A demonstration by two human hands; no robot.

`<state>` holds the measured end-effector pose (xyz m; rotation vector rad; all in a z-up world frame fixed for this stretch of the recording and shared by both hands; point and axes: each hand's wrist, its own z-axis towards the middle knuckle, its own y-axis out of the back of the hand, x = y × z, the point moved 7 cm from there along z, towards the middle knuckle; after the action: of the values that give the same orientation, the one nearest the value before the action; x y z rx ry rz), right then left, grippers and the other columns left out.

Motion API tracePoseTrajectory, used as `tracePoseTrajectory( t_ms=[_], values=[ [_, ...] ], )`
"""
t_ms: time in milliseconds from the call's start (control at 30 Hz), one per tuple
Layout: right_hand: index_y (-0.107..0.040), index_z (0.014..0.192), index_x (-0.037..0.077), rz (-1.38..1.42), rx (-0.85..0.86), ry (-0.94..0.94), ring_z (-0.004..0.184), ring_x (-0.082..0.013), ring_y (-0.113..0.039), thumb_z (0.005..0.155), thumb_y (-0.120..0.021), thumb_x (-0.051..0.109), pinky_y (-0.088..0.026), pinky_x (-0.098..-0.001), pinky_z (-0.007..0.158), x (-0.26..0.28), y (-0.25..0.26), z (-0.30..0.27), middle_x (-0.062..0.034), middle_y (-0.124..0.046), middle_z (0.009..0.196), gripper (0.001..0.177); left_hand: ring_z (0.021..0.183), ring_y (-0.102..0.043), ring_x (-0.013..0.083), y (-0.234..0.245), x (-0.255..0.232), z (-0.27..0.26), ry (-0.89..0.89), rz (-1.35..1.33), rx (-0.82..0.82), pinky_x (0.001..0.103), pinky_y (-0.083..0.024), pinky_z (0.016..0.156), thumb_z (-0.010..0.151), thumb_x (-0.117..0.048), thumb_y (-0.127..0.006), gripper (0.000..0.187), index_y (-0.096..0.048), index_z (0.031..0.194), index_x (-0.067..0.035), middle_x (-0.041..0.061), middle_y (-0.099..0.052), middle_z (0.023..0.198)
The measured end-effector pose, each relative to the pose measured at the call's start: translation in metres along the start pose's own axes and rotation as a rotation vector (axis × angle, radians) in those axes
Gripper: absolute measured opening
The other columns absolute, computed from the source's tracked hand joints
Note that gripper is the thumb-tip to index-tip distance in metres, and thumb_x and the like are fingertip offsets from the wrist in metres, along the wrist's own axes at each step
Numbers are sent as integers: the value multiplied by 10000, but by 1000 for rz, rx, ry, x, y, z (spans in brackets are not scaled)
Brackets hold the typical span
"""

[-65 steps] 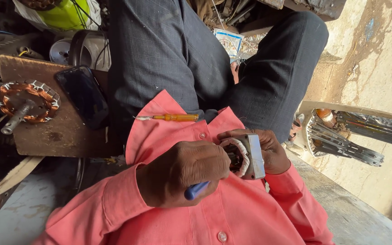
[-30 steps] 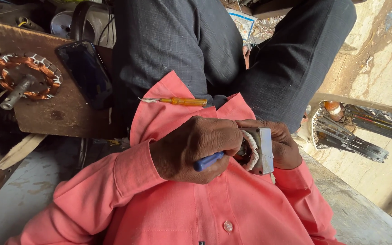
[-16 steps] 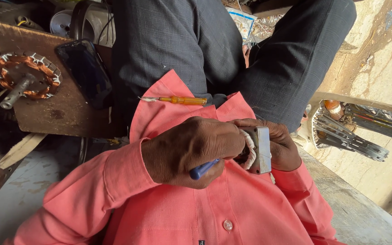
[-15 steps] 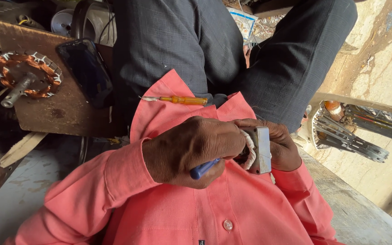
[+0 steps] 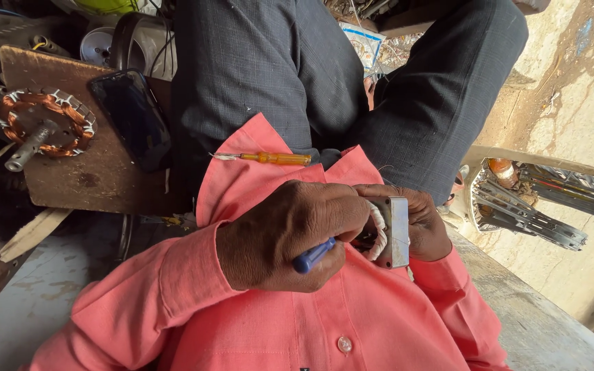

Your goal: Repairing a small electric fan motor by inserting insulating paper and wires.

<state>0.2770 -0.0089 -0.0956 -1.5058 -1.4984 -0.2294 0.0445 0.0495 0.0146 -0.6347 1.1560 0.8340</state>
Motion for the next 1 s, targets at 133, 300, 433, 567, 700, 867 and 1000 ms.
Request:
tracePoseTrajectory(
  t_ms=[133,300,433,567,700,867,1000],
  values=[
    [-611,1364,-61,-77,5,101,1075,-234,-730,840,-811,8,-626,-367,957,18,-17,6,-209,-704,1295,564,704,-610,276,1,3,3,80,-1,20,387,-482,633,781,6,-653,202,-494,877,-72,85,-566,809],
    [-613,1400,-59,52,11,118,1067,-261,-737,904,-791,4,-634,-400,951,17,-23,3,-235,-717,1258,531,729,-613,297,-2,6,6,69,-8,39,398,-483,645,749,21,-638,210,-495,881,-58,103,-571,825],
    [-622,1403,-92,-58,-33,122,1085,-301,-740,945,-742,7,-624,-436,967,0,3,-3,-272,-715,1270,484,783,-661,289,-5,7,11,94,-30,54,375,-522,655,797,65,-622,202,-534,956,-23,117,-620,899],
    [-571,1439,-111,196,113,141,1093,-329,-741,935,-737,11,-624,-449,939,15,-26,7,-292,-704,1284,544,837,-674,284,0,7,8,75,7,89,380,-538,722,809,66,-668,225,-568,976,-46,111,-631,909],
    [-517,1396,-137,310,74,77,1180,-376,-704,963,-707,67,-599,-516,1035,18,-32,12,-296,-636,1362,515,846,-690,248,18,-1,8,54,9,-75,345,-547,769,947,58,-663,206,-558,1072,-67,88,-649,974],
    [-528,1390,-137,304,168,134,1232,-347,-676,946,-689,164,-581,-458,1044,17,-21,13,-279,-608,1436,560,725,-619,217,21,13,8,164,-61,-63,333,-518,715,952,39,-620,165,-590,1079,-61,71,-593,873],
    [-532,1450,-159,336,95,15,1088,-347,-718,1006,-671,43,-610,-456,929,-6,0,10,-315,-662,1338,507,833,-614,275,-3,11,20,-40,216,182,387,-502,758,760,31,-621,335,-628,1086,-49,108,-576,920]
  ],
)
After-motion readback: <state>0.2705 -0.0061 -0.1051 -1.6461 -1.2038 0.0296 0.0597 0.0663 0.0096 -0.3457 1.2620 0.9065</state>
